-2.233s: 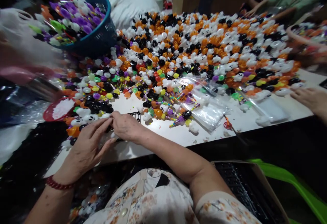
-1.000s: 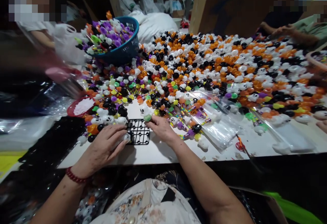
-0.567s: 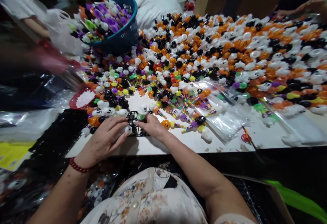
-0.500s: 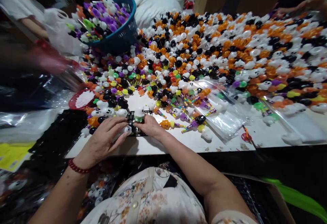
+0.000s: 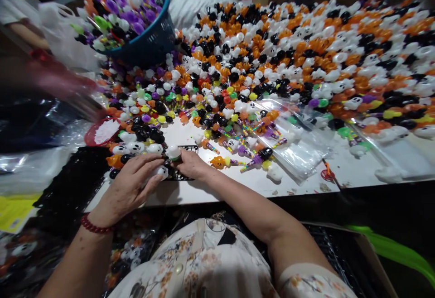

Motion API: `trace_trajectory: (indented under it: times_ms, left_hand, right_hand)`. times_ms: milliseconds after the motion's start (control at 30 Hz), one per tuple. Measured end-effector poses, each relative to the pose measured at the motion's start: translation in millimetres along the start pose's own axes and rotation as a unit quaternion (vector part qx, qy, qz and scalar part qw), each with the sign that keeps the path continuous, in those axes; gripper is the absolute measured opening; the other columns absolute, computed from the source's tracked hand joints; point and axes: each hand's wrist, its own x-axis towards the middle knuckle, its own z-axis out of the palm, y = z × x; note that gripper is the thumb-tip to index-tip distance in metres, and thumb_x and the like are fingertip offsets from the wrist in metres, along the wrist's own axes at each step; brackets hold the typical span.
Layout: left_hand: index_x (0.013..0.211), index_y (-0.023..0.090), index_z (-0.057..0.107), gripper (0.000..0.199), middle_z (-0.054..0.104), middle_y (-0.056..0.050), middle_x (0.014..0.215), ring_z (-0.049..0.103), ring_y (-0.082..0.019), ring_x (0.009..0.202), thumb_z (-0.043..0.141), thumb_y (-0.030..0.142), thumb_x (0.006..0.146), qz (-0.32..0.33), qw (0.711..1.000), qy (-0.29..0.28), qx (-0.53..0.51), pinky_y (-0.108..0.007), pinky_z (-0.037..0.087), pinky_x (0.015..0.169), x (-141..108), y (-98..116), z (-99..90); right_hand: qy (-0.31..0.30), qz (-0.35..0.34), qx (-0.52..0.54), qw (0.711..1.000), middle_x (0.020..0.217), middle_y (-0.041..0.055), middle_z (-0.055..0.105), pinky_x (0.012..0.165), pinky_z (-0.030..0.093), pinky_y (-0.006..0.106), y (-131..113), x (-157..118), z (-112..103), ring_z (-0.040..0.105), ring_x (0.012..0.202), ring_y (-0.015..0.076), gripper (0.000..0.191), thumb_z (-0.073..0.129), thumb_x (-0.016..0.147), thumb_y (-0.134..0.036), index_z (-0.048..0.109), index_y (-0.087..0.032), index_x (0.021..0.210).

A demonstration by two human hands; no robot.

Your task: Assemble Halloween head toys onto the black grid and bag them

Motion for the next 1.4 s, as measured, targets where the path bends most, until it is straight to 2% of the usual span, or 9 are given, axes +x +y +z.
trace_trajectory:
  times_ms: [267, 433, 600, 733, 867, 967, 1100, 1233, 1400]
  left_hand:
    - [0.125, 0.021, 0.052, 0.033, 0.059, -0.011, 0.127, 0.055, -0.024, 0.119, 0.054, 0.023, 0.092, -0.014, 1.000, 0.010, -0.002, -0.043, 0.046, 0.103, -2, -4, 1.4]
    - [0.128, 0.022, 0.050, 0.037, 0.057, -0.011, 0.130, 0.053, -0.025, 0.122, 0.055, 0.024, 0.092, -0.018, 1.000, 0.008, -0.014, -0.044, 0.044, 0.105, -3, -4, -0.3]
    - [0.136, 0.024, 0.045, 0.045, 0.054, -0.012, 0.132, 0.051, -0.026, 0.124, 0.055, 0.024, 0.092, -0.019, 1.000, 0.009, -0.009, -0.045, 0.044, 0.106, -2, -3, -2.1]
    - [0.149, 0.026, 0.030, 0.060, 0.049, -0.013, 0.141, 0.046, -0.028, 0.131, 0.053, 0.027, 0.093, -0.018, 1.000, 0.000, 0.007, -0.047, 0.040, 0.109, 0, -3, -2.3]
    - [0.149, 0.027, 0.033, 0.059, 0.045, -0.011, 0.149, 0.043, -0.030, 0.135, 0.053, 0.032, 0.094, 0.002, 0.998, -0.038, 0.051, -0.050, 0.037, 0.109, 5, -2, -0.7]
    - [0.145, 0.025, 0.040, 0.051, 0.049, -0.011, 0.147, 0.046, -0.029, 0.133, 0.050, 0.033, 0.095, 0.003, 0.997, -0.045, 0.066, -0.049, 0.037, 0.107, 8, -2, 1.1]
    - [0.143, 0.020, 0.041, 0.050, 0.050, -0.013, 0.146, 0.051, -0.027, 0.130, 0.048, 0.032, 0.096, 0.003, 0.996, -0.035, 0.079, -0.048, 0.036, 0.106, 8, -3, 4.2]
    - [0.141, 0.020, 0.045, 0.047, 0.052, -0.013, 0.145, 0.053, -0.026, 0.129, 0.047, 0.029, 0.095, 0.008, 0.997, -0.036, 0.074, -0.045, 0.036, 0.106, 4, -4, 8.2]
    - [0.139, 0.021, 0.049, 0.044, 0.056, -0.012, 0.141, 0.055, -0.024, 0.127, 0.046, 0.027, 0.095, 0.006, 0.998, -0.019, 0.057, -0.041, 0.038, 0.106, 0, -5, 14.0]
  right_hand:
    - [-0.007, -0.019, -0.035, 0.999, 0.099, 0.0051, 0.068, 0.079, 0.045, 0.030, -1, -2, 3, 0.060, 0.089, 0.0193, 0.023, 0.060, 0.085, -0.022, 0.061, -0.017, 0.108]
    - [-0.007, -0.001, -0.042, 0.999, 0.093, 0.0030, 0.068, 0.077, 0.045, 0.029, 2, -2, 5, 0.060, 0.085, 0.0186, 0.023, 0.060, 0.087, -0.024, 0.062, -0.019, 0.109]
    - [-0.043, -0.025, -0.157, 0.986, 0.101, 0.0059, 0.071, 0.078, 0.045, 0.030, 2, 5, 4, 0.062, 0.091, 0.0238, 0.035, 0.058, 0.085, -0.018, 0.058, -0.021, 0.120]
    - [-0.082, -0.058, -0.239, 0.966, 0.099, 0.0075, 0.072, 0.071, 0.044, 0.029, 1, 11, 6, 0.065, 0.084, 0.0257, 0.051, 0.056, 0.083, -0.015, 0.051, -0.020, 0.132]
    - [-0.111, -0.066, -0.268, 0.955, 0.085, 0.0058, 0.072, 0.066, 0.042, 0.028, -2, 13, 9, 0.064, 0.076, 0.0244, 0.033, 0.063, 0.077, -0.017, 0.064, -0.020, 0.109]
    - [-0.077, -0.077, -0.232, 0.967, 0.084, 0.0044, 0.070, 0.068, 0.043, 0.027, -2, 10, 12, 0.062, 0.078, 0.0218, 0.019, 0.062, 0.076, -0.013, 0.066, -0.019, 0.094]
    - [-0.019, -0.116, -0.185, 0.976, 0.096, 0.0059, 0.067, 0.079, 0.047, 0.029, 3, 8, 16, 0.060, 0.089, 0.0209, 0.017, 0.056, 0.081, -0.012, 0.063, -0.017, 0.095]
    - [-0.030, -0.156, -0.173, 0.972, 0.106, 0.0078, 0.065, 0.088, 0.047, 0.031, 12, 8, 19, 0.059, 0.098, 0.0212, 0.025, 0.055, 0.080, -0.008, 0.061, -0.016, 0.102]
    - [-0.035, -0.149, -0.188, 0.970, 0.100, 0.0066, 0.065, 0.084, 0.048, 0.030, 20, 11, 26, 0.060, 0.093, 0.0210, 0.024, 0.058, 0.077, -0.008, 0.061, -0.016, 0.099]
